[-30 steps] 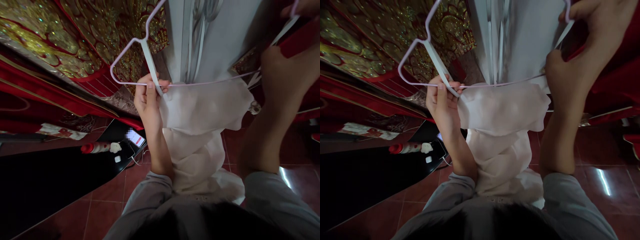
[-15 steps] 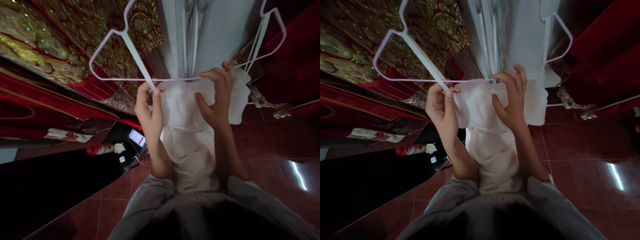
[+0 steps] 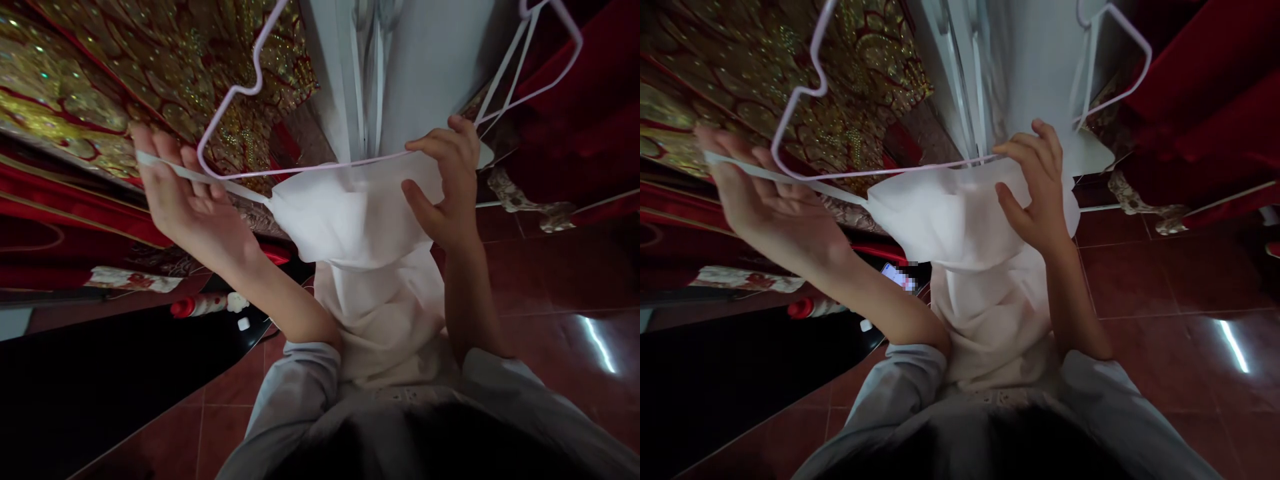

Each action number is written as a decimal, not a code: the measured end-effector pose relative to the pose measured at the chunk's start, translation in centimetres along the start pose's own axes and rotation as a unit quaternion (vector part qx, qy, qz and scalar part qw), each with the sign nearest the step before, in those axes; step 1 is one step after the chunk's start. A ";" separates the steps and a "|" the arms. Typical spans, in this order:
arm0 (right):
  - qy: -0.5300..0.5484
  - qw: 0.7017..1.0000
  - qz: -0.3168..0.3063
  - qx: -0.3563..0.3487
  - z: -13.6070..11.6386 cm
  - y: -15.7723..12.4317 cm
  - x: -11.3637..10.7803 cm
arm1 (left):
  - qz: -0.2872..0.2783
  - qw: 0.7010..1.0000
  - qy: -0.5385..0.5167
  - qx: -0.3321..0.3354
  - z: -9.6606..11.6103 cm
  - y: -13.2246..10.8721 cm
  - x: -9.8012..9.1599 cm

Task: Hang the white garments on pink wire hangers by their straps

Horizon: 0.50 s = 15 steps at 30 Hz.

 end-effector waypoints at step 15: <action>0.051 0.992 -0.047 0.104 -2.2 1.4 -0.4 | -0.136 0.987 -0.077 -0.028 -1.7 -5.9 7.0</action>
Point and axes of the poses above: each hand's wrist, its own y-axis towards the middle knuckle, its own x-axis out of the palm, z = x × y, the point moved 3 cm from there along y, towards the middle knuckle, and after that the axes turned 15 degrees about y, right-handed, at the moved point
